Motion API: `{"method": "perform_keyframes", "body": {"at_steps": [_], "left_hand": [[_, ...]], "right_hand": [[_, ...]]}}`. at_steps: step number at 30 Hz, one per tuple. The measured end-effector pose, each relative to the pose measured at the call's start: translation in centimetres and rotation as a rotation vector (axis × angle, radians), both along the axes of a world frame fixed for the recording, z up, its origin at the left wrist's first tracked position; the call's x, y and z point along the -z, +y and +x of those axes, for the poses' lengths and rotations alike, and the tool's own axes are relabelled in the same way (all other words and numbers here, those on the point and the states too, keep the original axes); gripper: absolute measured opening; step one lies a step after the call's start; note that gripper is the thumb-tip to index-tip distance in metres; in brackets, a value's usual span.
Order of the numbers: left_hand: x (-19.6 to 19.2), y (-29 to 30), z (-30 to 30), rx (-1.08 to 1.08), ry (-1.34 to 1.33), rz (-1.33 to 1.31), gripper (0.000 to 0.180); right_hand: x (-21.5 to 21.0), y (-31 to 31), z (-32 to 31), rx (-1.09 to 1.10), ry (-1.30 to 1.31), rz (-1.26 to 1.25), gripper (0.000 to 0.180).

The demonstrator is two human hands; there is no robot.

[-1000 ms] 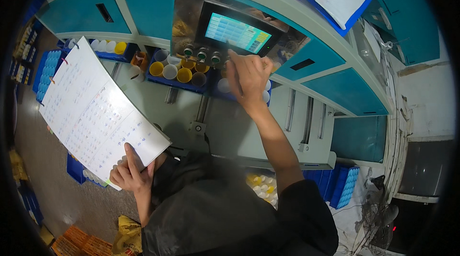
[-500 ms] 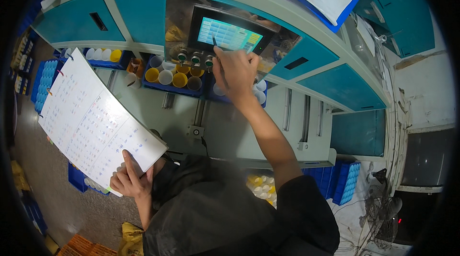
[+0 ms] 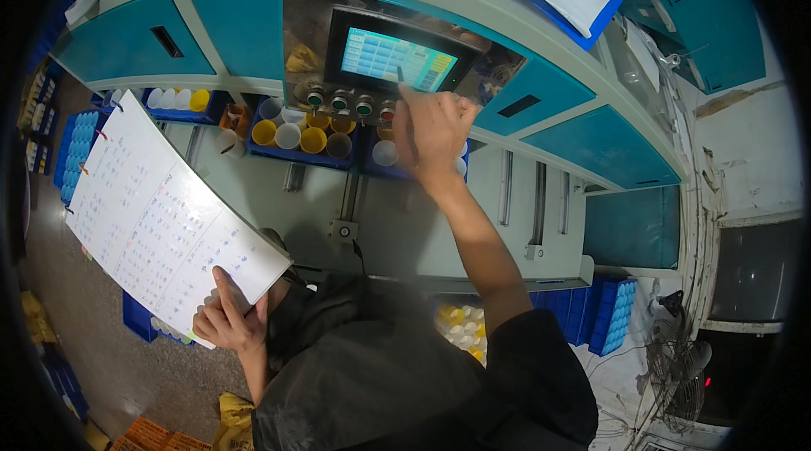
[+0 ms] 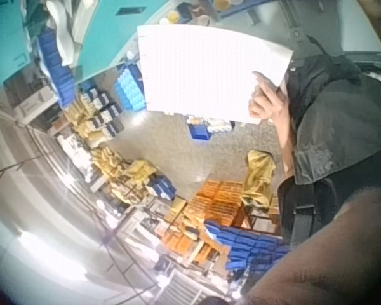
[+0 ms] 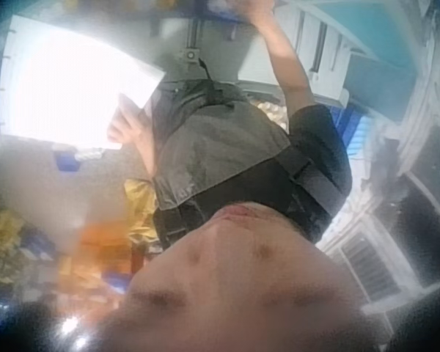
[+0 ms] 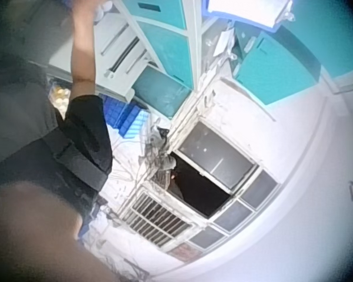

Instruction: The person operates a machine's touchscreen control panel using a stylus while holding a document. They then switch to a clipboard and write on it with a pen, and use a calculator to perform calculations before writing again.

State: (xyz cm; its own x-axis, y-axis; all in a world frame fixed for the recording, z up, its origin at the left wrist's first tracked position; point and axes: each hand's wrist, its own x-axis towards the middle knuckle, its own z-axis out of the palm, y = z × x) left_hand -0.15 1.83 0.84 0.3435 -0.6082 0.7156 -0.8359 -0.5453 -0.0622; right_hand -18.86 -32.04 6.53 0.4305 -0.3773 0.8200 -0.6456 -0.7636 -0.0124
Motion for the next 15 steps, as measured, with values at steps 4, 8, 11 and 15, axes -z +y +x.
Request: {"method": "perform_keyframes", "body": {"at_steps": [4, 8, 11, 15], "left_hand": [[0.0, 0.0, 0.1, 0.009, -0.001, -0.002, 0.078], [-0.2, 0.0, 0.1, 0.001, 0.005, 0.005, 0.078], [-0.2, 0.0, 0.0, 0.001, 0.012, 0.004, 0.077], [-0.2, 0.1, -0.1, 0.011, 0.002, 0.014, 0.077]], "right_hand": [[0.2, 0.3, -0.6, -0.021, 0.050, 0.014, 0.031], [0.5, 0.7, -0.3, -0.084, 0.053, 0.066, 0.032], [-0.2, 0.8, 0.4, -0.094, 0.027, 0.075, 0.031], [-1.8, 0.4, 1.8, -0.114, 0.054, 0.083, 0.028]]}}
